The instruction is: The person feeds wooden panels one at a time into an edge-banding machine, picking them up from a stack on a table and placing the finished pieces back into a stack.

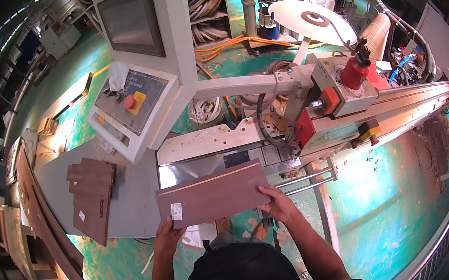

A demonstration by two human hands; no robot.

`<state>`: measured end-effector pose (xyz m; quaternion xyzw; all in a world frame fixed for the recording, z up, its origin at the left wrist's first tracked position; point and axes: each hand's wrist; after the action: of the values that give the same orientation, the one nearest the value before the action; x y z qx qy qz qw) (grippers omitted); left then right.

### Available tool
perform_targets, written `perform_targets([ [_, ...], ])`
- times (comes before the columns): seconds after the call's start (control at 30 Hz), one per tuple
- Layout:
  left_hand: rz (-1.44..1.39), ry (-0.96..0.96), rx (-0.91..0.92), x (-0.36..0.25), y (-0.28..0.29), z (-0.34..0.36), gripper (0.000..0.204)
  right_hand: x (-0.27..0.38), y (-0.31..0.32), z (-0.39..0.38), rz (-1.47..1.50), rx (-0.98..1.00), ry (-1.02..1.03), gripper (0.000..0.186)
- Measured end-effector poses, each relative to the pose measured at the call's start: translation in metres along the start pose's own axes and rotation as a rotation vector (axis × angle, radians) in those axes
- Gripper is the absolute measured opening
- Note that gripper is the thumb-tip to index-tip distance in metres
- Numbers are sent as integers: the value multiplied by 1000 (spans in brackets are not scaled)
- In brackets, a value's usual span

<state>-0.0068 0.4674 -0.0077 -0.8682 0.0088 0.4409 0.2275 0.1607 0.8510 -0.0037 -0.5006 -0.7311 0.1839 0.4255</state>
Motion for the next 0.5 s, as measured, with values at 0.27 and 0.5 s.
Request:
perform_targets([
  [0.27,16,126,-40,-12,12,56,57,-66,-20,39,327,-79,191,38],
  [0.5,117,495,118,-27,62,105,44,-116,-67,67,-120,-196,108,46],
])
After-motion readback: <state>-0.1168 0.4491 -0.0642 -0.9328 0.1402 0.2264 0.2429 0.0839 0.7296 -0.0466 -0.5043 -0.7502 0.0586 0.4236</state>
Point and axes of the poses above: each hand's wrist, its own z-axis towards the middle knuckle, its own y-axis out of the back of the hand, x = y × z, and after that the axes turned 1 degree about -z, right-handed
